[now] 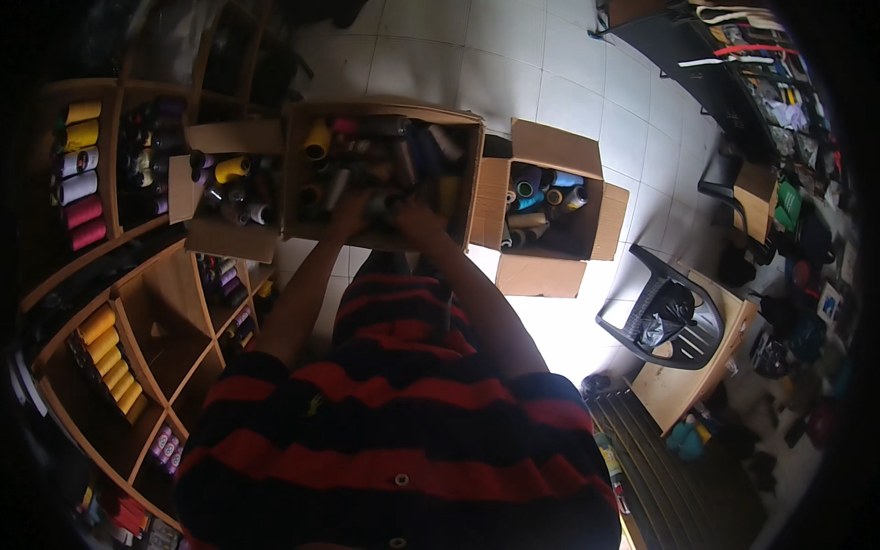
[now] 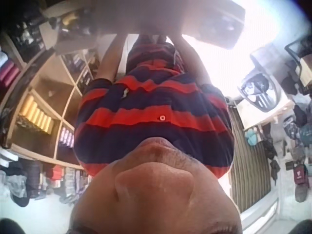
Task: The person selects various spools of thread from cardboard boxes on the floor and places them onto shelves in an organized manner. The person handles spools of various colors including purple, light green, orange, gray, blue, and yellow, placing them one or two at a time into specific slots or rows on the wooden shelves.
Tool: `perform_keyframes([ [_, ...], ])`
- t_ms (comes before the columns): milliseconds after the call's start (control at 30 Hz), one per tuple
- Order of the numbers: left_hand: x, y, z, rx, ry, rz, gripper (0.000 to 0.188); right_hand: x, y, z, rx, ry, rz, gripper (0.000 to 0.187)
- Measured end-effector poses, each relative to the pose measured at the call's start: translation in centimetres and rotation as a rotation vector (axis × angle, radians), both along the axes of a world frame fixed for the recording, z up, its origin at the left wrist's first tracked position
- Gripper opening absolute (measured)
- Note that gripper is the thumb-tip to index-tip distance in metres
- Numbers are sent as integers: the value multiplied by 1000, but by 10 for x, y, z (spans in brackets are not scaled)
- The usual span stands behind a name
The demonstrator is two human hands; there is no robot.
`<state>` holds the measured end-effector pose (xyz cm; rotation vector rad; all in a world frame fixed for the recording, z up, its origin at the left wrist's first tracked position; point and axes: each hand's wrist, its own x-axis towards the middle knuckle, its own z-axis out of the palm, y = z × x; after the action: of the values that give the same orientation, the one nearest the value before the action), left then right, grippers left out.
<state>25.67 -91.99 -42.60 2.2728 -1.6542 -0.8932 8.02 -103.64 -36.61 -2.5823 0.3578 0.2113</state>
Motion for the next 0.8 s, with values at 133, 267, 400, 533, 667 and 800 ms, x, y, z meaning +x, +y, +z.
perform_keyframes([
  [133, 13, -10, 38, 187, 249, 227, 75, 19, 0, 3, -162, 155, 185, 34],
  [267, 42, 4, 27, -24, 348, -24, 65, 26, -1, 6, -142, 164, 236, 35],
  [400, 51, -1, 16, -107, 173, 75, 58, 15, -5, -11, -178, -17, 288, 35],
  [533, 36, -24, 33, 64, 42, 402, 59, 26, -4, 9, -103, 254, 217, 39],
  [667, 31, -31, 19, 129, -12, 482, 63, 16, -17, 13, -83, 166, 75, 48],
  [800, 33, -41, 28, 254, 9, 427, 68, 11, -24, 20, 65, 222, -196, 55],
])
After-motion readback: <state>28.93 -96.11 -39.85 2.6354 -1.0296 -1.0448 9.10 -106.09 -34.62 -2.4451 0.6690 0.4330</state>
